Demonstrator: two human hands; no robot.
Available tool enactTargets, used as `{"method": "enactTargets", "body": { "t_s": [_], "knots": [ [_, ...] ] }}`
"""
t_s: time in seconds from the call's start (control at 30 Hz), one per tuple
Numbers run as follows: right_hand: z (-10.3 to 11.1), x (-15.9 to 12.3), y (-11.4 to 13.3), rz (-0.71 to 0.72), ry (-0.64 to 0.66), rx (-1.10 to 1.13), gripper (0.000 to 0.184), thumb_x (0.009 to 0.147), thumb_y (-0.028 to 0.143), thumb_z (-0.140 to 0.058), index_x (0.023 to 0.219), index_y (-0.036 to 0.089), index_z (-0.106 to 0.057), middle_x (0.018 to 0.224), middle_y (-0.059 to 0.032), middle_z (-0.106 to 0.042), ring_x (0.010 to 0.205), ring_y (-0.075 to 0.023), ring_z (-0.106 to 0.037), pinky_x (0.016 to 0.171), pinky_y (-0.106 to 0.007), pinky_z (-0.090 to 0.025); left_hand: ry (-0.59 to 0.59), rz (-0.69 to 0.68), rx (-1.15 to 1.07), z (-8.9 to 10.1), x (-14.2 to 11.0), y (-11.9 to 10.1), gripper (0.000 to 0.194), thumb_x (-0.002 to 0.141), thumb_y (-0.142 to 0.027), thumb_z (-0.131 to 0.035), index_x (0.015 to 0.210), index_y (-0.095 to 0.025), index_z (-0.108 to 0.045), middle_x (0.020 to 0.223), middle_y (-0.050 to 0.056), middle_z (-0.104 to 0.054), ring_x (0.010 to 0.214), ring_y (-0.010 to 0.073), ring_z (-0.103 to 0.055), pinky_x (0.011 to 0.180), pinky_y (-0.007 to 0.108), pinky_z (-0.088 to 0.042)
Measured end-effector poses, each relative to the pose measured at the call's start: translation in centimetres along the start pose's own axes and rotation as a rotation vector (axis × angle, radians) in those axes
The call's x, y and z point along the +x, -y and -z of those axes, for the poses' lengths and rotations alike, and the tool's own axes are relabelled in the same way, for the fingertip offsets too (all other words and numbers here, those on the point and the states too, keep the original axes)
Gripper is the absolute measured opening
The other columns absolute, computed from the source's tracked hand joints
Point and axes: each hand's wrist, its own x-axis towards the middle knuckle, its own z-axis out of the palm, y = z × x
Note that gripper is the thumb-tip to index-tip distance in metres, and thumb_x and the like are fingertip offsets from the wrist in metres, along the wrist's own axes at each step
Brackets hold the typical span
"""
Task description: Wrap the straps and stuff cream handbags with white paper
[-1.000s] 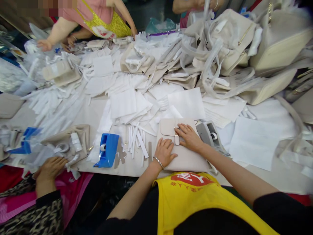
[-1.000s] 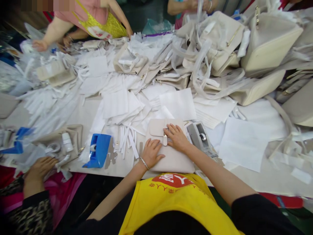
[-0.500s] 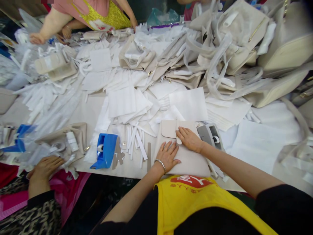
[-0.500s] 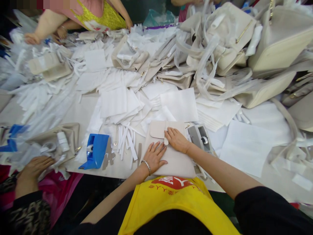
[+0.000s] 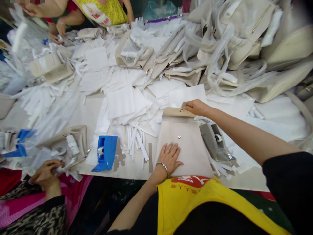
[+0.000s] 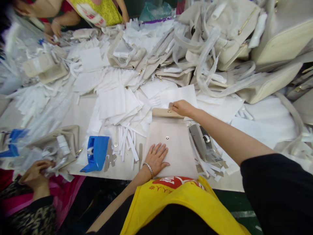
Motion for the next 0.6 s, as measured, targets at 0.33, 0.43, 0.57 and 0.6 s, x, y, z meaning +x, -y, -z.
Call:
{"method": "enactTargets", "body": {
  "t_s": [0.33,0.43,0.57,0.6],
  "knots": [
    [-2.4,-4.8,-10.1,-0.453,-0.542,0.062,0.028,0.074,0.022,-0.043,0.095,0.011,-0.057,0.098,-0.0114,-0.059,0.091,-0.0213,-0.053,0.082,-0.035,-0.04,-0.123,-0.094,0.115,-0.7,0.7,1.4,0.062,0.073,-0.051,-0.042,0.127,-0.024,-0.026,0.134,0.004,-0.029,0.121,0.0242,-0.027,0.096,0.044,-0.026],
    [-3.4,-10.6,-13.8,-0.513,-0.635,-0.028,0.026,0.074,0.024,-0.044,0.091,0.012,-0.058,0.097,-0.0126,-0.059,0.093,-0.0239,-0.051,0.082,-0.04,-0.039,-0.182,-0.146,0.186,-1.2,1.2,1.9,0.059,0.075,-0.048,-0.041,0.127,-0.024,-0.027,0.132,0.004,-0.033,0.119,0.0239,-0.031,0.094,0.042,-0.028],
    [-4.7,-17.8,-18.4,-0.678,-0.679,-0.091,0.026,0.072,0.024,-0.044,0.089,0.01,-0.058,0.09,-0.0135,-0.06,0.089,-0.0251,-0.052,0.08,-0.043,-0.038,-0.25,-0.202,0.248,-1.1,1.8,2.0,0.057,0.074,-0.046,-0.043,0.126,-0.024,-0.031,0.129,0.004,-0.038,0.117,0.0237,-0.034,0.093,0.04,-0.027],
    [-5.1,-19.4,-19.4,-0.729,-0.696,-0.095,0.026,0.072,0.023,-0.043,0.088,0.01,-0.058,0.088,-0.0135,-0.06,0.087,-0.0252,-0.052,0.079,-0.043,-0.038,-0.256,-0.211,0.251,-1.1,1.9,1.9,0.058,0.074,-0.045,-0.044,0.126,-0.024,-0.031,0.128,0.004,-0.038,0.117,0.0237,-0.034,0.093,0.04,-0.027]
  ]
}}
